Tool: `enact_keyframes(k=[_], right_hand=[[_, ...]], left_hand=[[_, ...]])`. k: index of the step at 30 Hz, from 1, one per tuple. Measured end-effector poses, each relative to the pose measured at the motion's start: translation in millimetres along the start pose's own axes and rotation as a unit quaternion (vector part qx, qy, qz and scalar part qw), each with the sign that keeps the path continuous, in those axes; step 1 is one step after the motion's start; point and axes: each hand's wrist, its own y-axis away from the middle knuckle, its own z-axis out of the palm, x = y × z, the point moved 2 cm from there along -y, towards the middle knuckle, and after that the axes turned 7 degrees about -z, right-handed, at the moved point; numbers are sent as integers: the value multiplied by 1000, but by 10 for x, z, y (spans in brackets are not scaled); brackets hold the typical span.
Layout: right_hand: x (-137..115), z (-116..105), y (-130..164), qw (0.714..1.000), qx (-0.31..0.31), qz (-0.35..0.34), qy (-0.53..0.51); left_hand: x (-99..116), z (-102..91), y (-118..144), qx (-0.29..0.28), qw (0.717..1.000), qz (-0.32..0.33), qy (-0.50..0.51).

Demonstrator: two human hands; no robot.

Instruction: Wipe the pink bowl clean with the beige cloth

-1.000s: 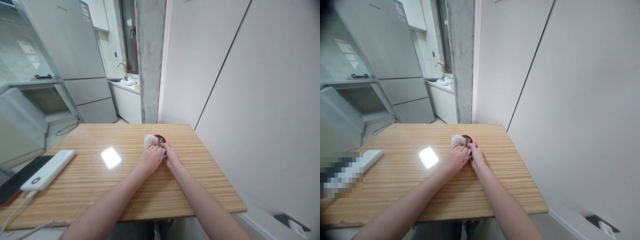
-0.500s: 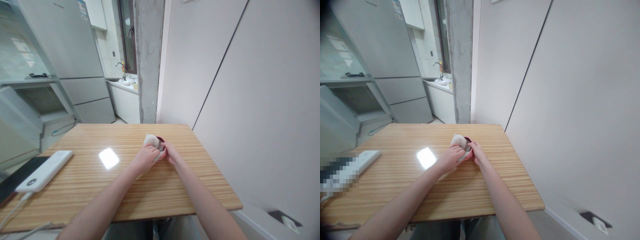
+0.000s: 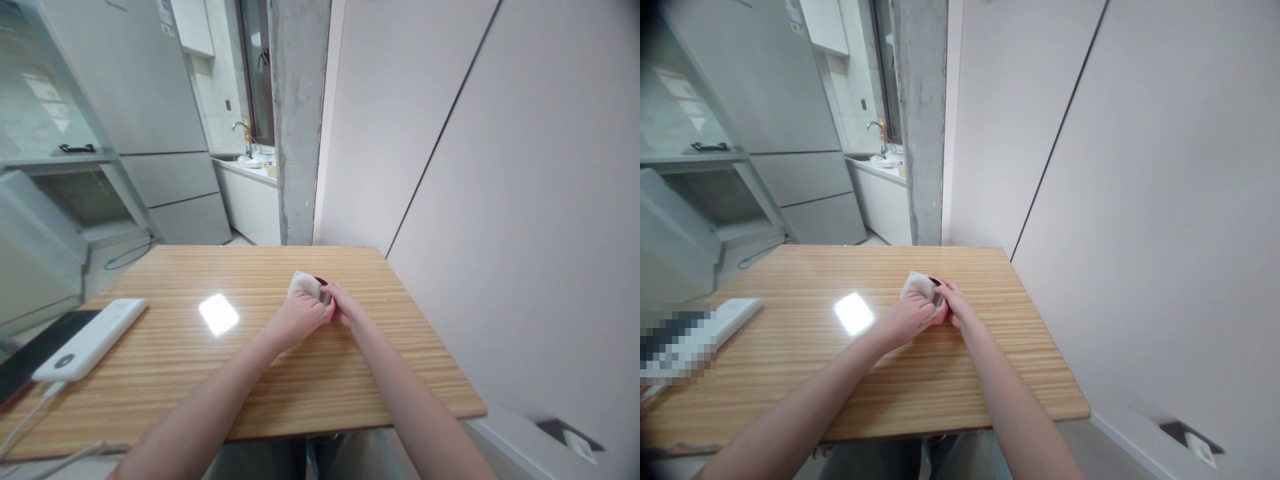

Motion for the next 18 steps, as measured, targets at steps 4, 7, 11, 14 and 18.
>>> enact_keyframes(k=[4, 7, 11, 14, 18], right_hand=[[12, 16, -4, 996, 46, -78, -4], [89, 61, -11, 991, 103, -80, -5], [165, 107, -15, 991, 100, -86, -37], [185, 121, 8, 984, 121, -121, -59], [164, 139, 25, 985, 134, -97, -58]], left_hand=[[10, 8, -37, 26, 998, -41, -52], [-34, 63, -31, 31, 996, -69, -51], [-25, 127, -19, 30, 994, -99, -48], [14, 144, -30, 44, 989, -131, -51], [-12, 112, -34, 43, 991, -110, -62]])
